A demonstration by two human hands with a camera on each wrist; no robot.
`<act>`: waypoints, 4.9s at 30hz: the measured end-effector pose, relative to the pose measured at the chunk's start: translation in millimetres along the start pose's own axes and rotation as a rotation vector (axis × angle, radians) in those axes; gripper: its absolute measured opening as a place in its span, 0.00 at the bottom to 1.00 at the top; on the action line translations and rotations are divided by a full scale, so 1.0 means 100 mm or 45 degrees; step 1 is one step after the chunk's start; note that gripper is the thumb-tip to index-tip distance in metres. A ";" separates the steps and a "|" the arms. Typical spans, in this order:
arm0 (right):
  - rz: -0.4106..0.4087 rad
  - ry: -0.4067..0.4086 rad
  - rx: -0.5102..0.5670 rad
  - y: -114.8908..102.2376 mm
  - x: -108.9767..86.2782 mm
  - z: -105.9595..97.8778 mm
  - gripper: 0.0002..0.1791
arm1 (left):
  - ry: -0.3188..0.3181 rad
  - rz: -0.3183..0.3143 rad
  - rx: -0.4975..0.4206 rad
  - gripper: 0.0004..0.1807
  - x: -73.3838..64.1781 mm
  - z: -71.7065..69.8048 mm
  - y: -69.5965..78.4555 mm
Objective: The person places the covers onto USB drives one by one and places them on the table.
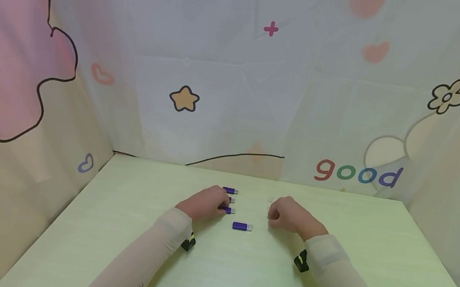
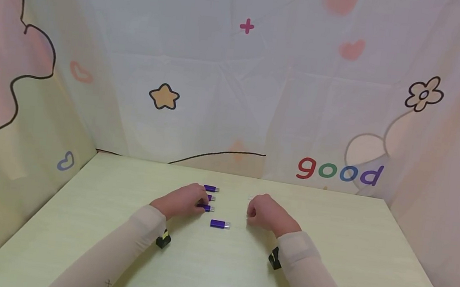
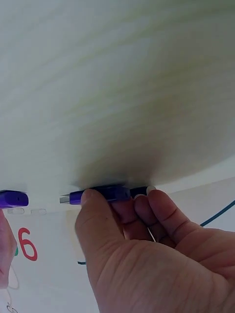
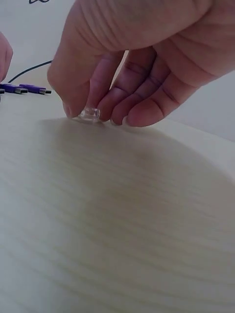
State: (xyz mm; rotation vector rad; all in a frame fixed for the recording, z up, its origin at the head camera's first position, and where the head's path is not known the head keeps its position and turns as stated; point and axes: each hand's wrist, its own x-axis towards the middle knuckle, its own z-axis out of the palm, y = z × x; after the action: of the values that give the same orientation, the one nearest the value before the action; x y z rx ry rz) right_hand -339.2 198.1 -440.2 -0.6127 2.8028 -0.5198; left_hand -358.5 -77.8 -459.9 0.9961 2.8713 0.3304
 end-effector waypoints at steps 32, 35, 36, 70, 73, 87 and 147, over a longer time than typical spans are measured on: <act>-0.190 0.205 0.080 0.03 -0.07 -0.02 0.06 | 0.121 0.032 -0.312 0.09 -0.19 -0.12 0.05; -0.168 0.205 0.146 0.02 -0.08 -0.03 0.05 | 0.142 0.018 -0.400 0.09 -0.20 -0.11 0.03; -0.158 0.206 0.174 0.02 -0.09 -0.03 0.06 | 0.150 0.013 -0.431 0.09 -0.21 -0.11 0.03; -0.243 0.247 0.634 -0.03 -0.02 0.13 0.18 | 0.242 0.070 -0.834 0.08 -0.26 -0.13 0.05; -0.255 0.245 0.636 -0.04 -0.02 0.15 0.18 | 0.250 0.070 -0.830 0.07 -0.26 -0.14 0.07; -0.283 0.246 0.694 -0.09 -0.01 0.16 0.15 | 0.253 0.103 -0.840 0.07 -0.22 -0.11 0.09; -0.306 0.203 0.767 -0.13 0.01 0.21 0.11 | 0.235 0.200 -0.872 0.07 -0.15 -0.05 0.14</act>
State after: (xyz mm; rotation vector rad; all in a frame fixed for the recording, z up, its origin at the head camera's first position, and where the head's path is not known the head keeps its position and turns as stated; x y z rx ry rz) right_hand -329.7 180.6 -454.3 -0.7893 2.5063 -1.4395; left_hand -338.9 -77.4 -452.0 1.0697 2.4883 1.3592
